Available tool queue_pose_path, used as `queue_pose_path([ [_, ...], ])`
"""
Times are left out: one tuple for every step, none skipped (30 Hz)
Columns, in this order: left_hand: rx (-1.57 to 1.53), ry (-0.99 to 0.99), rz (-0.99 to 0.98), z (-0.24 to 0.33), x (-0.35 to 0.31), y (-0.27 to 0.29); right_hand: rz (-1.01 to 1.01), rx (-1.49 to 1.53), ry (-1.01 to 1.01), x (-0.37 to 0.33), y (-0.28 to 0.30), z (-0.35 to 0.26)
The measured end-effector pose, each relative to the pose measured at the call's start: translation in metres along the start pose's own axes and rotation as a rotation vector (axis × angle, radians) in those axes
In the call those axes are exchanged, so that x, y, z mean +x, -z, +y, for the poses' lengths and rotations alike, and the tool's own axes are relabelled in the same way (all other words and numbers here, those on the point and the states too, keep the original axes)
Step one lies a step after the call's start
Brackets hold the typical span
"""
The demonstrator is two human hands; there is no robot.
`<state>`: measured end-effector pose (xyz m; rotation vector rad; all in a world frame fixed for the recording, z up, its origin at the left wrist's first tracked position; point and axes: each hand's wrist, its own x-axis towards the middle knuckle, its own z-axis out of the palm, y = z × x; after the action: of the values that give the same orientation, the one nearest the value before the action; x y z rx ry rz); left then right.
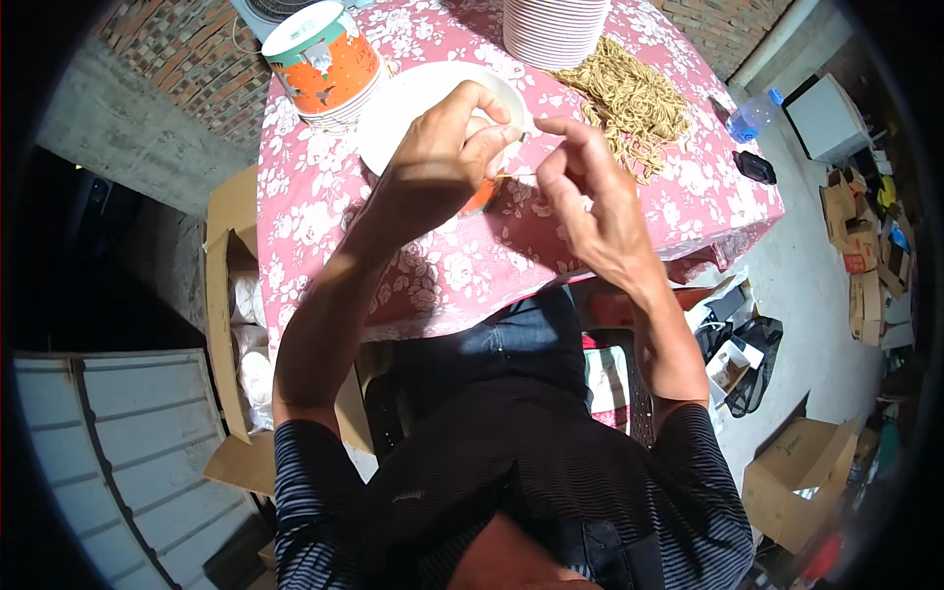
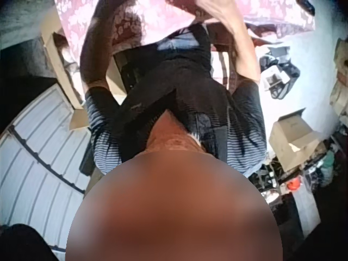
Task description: Attaching decorative strings/handles to Halloween-themed paper buckets for assembly.
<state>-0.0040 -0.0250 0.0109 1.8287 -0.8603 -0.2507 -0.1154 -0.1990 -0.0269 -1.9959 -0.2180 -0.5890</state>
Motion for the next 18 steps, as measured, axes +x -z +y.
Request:
queue_pose_path([
  [-0.033,0.049,-0.043,0.003,0.0,0.001,0.0,0.021,0.045,0.001,0.005,-0.005],
  [-0.035,0.051,-0.044,0.003,0.0,0.001,0.01,-0.01,0.096,0.004,0.009,-0.011],
  [0.007,0.03,-0.098,0.006,0.003,0.001,-0.007,-0.106,0.252,0.011,0.017,-0.015],
  [0.052,0.014,-0.148,0.006,0.005,0.004,-0.028,-0.197,0.408,0.021,0.022,-0.013],
  [0.053,0.014,-0.149,0.002,0.007,0.007,-0.084,-0.166,0.443,0.031,0.026,-0.012],
  [0.079,-0.01,-0.249,0.0,0.011,0.008,-0.1,-0.157,0.433,0.036,0.028,-0.008],
  [0.105,-0.034,-0.348,0.0,0.013,0.009,-0.116,-0.147,0.424,0.041,0.03,-0.005],
  [0.138,0.041,-0.387,0.001,0.013,0.011,-0.147,-0.188,0.452,0.045,0.034,-0.001],
  [0.139,0.043,-0.384,0.0,0.014,0.011,-0.149,-0.186,0.455,0.046,0.035,0.003],
  [0.084,0.026,-0.413,-0.001,0.014,0.011,-0.141,-0.204,0.446,0.045,0.035,0.007],
  [0.029,0.009,-0.442,-0.002,0.015,0.011,-0.132,-0.223,0.436,0.045,0.034,0.012],
  [0.03,0.012,-0.44,-0.003,0.015,0.012,-0.117,-0.201,0.417,0.042,0.032,0.015],
  [0.005,0.02,-0.454,-0.005,0.015,0.014,-0.118,-0.198,0.417,0.04,0.03,0.016],
  [-0.02,0.028,-0.469,-0.006,0.015,0.016,-0.093,-0.197,0.398,0.038,0.028,0.017],
  [-0.022,0.031,-0.472,-0.005,0.014,0.016,-0.067,-0.197,0.376,0.034,0.026,0.019],
  [-0.02,0.054,-0.458,-0.002,0.014,0.017,-0.051,-0.232,0.352,0.03,0.024,0.019],
  [-0.018,0.077,-0.444,-0.001,0.014,0.017,-0.035,-0.268,0.328,0.025,0.022,0.019],
  [-0.019,0.078,-0.442,-0.003,0.014,0.018,-0.019,-0.213,0.284,0.021,0.018,0.013],
])
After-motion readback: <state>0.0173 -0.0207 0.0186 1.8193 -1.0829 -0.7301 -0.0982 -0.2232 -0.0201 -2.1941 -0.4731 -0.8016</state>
